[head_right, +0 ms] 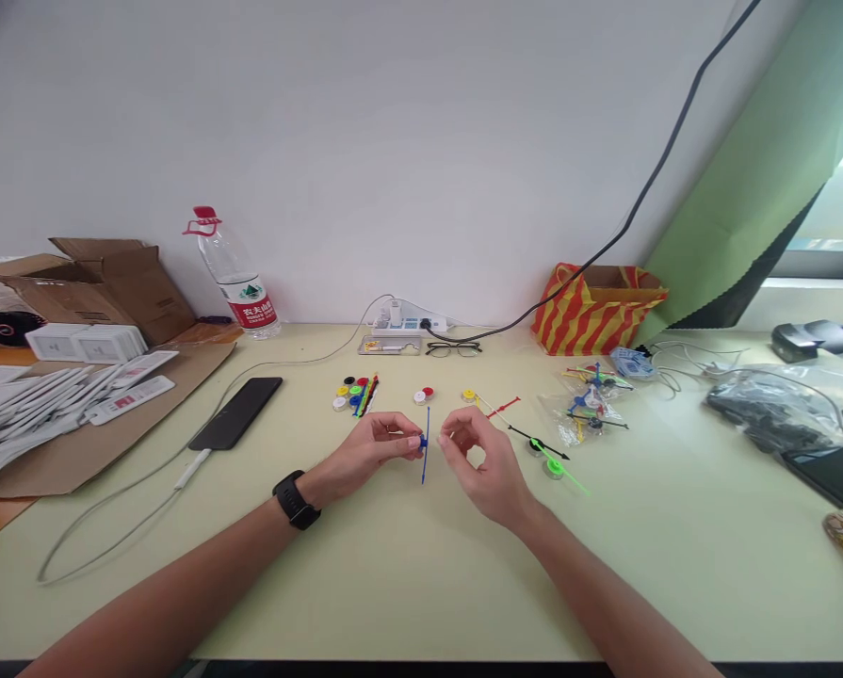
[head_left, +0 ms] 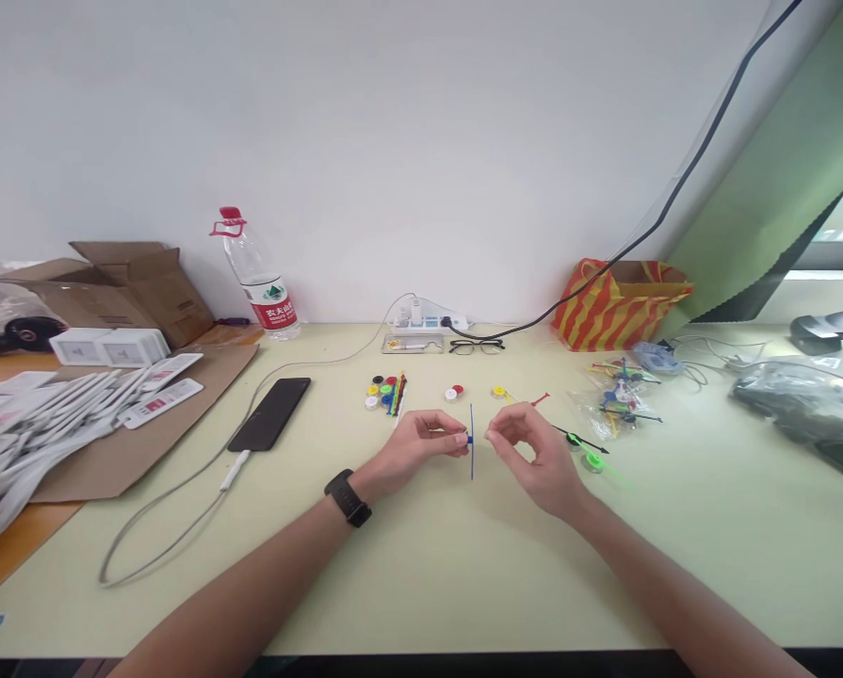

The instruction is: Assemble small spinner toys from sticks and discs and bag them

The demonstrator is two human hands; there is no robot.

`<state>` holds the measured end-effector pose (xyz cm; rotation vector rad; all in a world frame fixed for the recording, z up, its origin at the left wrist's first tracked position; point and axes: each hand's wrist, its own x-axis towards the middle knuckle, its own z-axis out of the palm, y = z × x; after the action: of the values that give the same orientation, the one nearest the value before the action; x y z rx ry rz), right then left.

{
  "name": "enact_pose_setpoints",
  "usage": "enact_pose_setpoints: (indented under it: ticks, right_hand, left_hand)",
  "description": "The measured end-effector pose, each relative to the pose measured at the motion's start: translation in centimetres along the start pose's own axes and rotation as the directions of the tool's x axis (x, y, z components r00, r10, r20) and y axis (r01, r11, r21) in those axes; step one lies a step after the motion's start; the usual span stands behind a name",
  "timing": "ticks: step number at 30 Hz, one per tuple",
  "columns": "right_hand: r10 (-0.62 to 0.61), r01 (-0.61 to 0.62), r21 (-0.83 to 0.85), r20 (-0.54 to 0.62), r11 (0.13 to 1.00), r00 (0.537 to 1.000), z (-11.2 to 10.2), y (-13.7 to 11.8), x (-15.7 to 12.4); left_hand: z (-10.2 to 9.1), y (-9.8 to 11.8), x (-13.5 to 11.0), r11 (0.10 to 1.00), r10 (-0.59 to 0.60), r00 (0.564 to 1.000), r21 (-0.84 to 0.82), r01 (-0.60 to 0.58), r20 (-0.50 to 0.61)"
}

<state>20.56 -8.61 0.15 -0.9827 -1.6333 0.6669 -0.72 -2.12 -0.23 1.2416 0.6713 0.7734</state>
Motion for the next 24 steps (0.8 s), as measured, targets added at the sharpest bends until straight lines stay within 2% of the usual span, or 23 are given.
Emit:
enact_pose_setpoints:
  ticks: [2,4,6,8,9,15,24]
  right_hand:
    - [-0.081,0.079,-0.047,-0.035,0.996,0.996,0.0,-0.2,-0.2]
    - [-0.079,0.077,-0.079,-0.016,0.994,0.997,-0.1,-0.2,-0.4]
    - [0.061,-0.058,-0.074,0.039,0.996,0.997,-0.1,0.0,-0.3]
    - [0.218,-0.214,-0.045,0.102,0.976,0.971,-0.3,0.3,-0.1]
    - [0.249,-0.247,-0.029,0.118,0.969,0.961,-0.5,0.5,0.0]
    - [0.095,-0.096,0.010,0.091,0.995,0.991,-0.3,0.8,0.3]
    - [-0.023,0.036,-0.129,0.099,0.991,0.995,-0.1,0.7,-0.1]
  left_hand:
    - [0.0,-0.1,0.0,1.000,-0.002,1.000,0.001,0.002,-0.008]
    - [-0.1,-0.1,0.1,1.000,0.002,1.000,0.004,-0.002,-0.008]
    - [-0.1,-0.1,0.1,1.000,0.012,1.000,0.011,-0.012,-0.010]
    - [-0.1,-0.1,0.1,1.000,0.023,0.999,0.021,-0.023,-0.022]
    - [-0.2,-0.1,0.1,0.999,0.028,0.999,0.025,-0.028,-0.026]
    - [-0.1,-0.2,0.1,0.999,0.031,0.999,0.030,-0.031,-0.009]
    - [-0.1,0.1,0.0,1.000,0.026,0.999,0.012,-0.025,-0.029]
